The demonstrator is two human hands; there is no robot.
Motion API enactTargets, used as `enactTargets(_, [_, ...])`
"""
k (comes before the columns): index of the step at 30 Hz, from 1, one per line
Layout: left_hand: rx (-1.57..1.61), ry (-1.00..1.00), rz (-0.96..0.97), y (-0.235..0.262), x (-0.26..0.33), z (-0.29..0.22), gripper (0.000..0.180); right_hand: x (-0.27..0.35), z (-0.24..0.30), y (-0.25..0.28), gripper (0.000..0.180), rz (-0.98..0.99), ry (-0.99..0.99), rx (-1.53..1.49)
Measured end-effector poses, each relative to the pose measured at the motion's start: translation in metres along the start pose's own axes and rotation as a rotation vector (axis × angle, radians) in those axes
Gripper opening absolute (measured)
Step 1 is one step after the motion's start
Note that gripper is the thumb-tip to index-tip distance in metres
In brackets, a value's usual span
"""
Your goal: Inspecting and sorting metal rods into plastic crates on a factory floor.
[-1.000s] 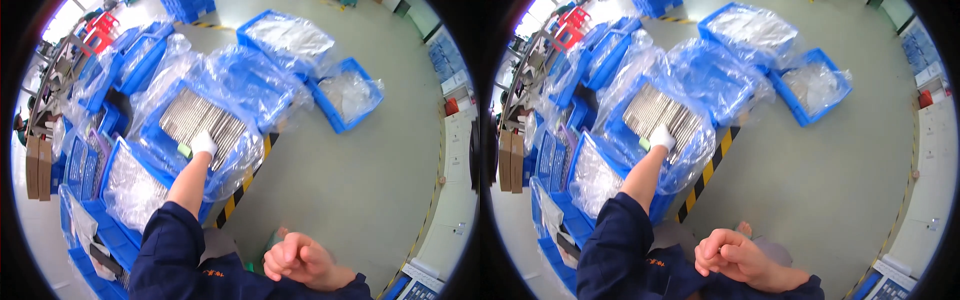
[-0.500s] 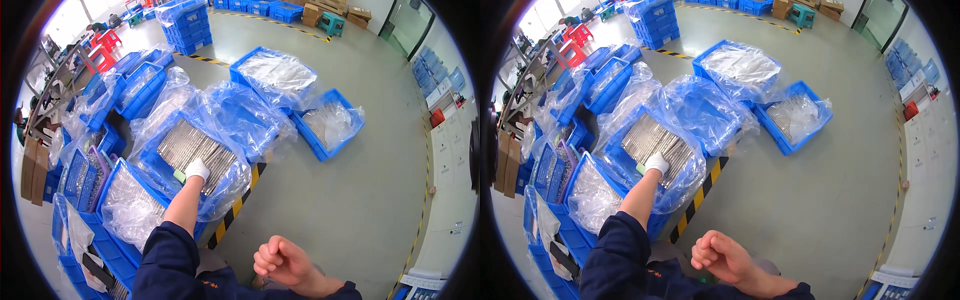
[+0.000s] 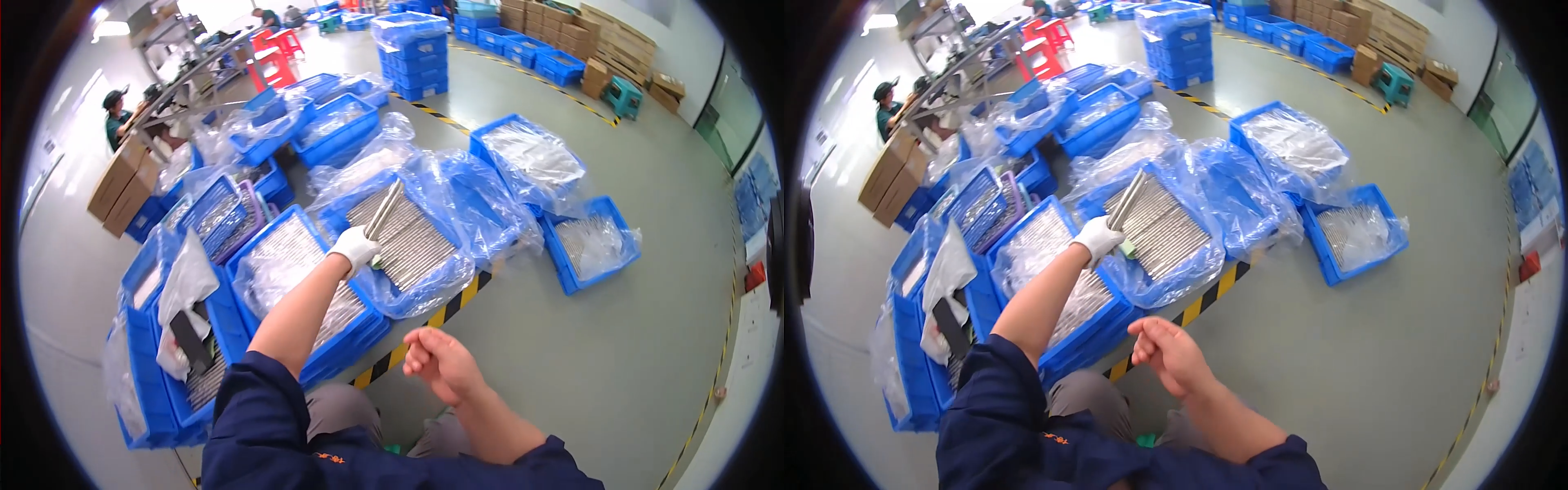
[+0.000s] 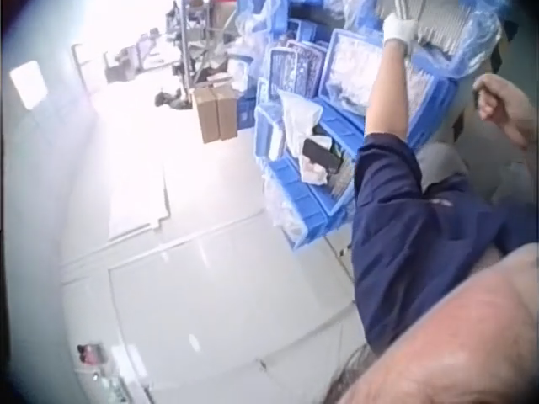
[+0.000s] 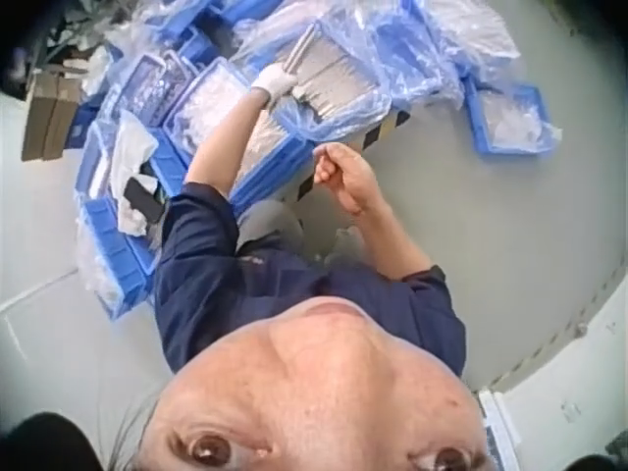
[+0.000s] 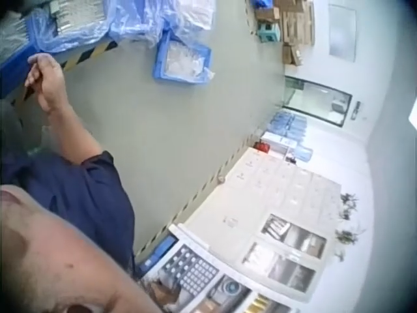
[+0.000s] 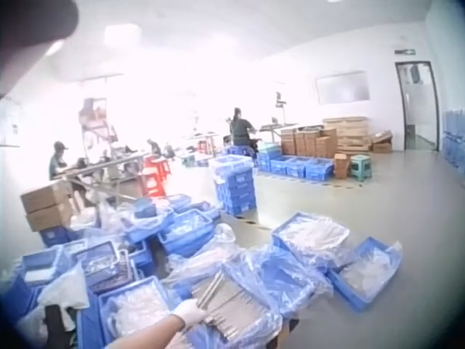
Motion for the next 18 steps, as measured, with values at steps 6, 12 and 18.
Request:
enactTargets(6, [0.928, 0.161, 0.229, 0.029, 0.165, -0.028, 0.027, -0.031, 0.008, 0.008, 0.025, -0.147, 0.398, 0.262])
enactTargets(12, [1.062, 0.094, 0.502, -0.042, 0.338, -0.015, 0.028, -0.029, 0.001, -0.064, 0.043, 0.310, 0.163, 0.269])
enactTargets(18, [1.521, 0.283, 0.749, -0.075, 0.424, -0.002, 0.025, 0.029, -0.087, -0.108, 0.044, 0.595, -0.361, 0.850])
Point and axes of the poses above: each hand's wrist, its own x-axis away from the middle knuckle, its own y-axis out of the back of the hand, z = x × y, the point moved 5 cm from there along -x, towards the middle knuckle, and after that the axes turned 4 degrees about -z, right-handed, at the moved point
